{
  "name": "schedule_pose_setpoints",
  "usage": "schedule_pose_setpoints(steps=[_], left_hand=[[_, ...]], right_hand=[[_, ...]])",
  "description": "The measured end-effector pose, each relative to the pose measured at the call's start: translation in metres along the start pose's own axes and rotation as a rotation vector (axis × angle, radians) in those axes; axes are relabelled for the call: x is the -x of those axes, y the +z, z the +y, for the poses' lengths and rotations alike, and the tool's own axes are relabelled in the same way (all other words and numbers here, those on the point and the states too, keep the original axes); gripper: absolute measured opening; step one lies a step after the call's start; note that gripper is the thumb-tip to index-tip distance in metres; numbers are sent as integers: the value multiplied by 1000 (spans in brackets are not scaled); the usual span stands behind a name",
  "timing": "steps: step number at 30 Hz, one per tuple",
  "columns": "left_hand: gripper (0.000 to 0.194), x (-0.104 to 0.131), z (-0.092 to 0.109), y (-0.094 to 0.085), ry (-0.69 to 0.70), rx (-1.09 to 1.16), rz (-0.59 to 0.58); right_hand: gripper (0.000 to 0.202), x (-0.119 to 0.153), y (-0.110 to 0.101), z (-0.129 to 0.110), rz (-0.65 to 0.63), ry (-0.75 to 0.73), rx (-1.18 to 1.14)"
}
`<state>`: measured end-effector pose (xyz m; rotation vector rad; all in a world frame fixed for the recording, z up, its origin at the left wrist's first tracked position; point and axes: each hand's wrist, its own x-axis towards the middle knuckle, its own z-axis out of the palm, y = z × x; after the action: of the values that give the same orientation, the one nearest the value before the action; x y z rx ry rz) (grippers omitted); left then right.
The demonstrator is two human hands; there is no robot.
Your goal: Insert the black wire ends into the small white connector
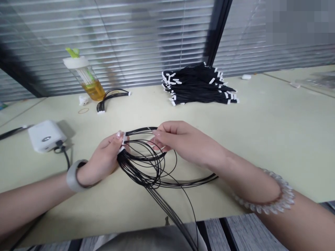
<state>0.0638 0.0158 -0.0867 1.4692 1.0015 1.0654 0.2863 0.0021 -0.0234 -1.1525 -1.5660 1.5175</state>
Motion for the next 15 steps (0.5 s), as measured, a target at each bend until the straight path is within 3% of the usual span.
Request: schedule_pose_setpoints(steps=[7,10,15], left_hand=[[36,0,0,-2,-22,6,-25],[38,0,-1,-2,-22,-5,-15],[38,1,1,-1,-19,-17,-35]], right_hand=[[25,-2,-3,13,66,-59,7],[22,-2,0,10,110,-108,-146],[18,-2,5,3,152,-65,-376]])
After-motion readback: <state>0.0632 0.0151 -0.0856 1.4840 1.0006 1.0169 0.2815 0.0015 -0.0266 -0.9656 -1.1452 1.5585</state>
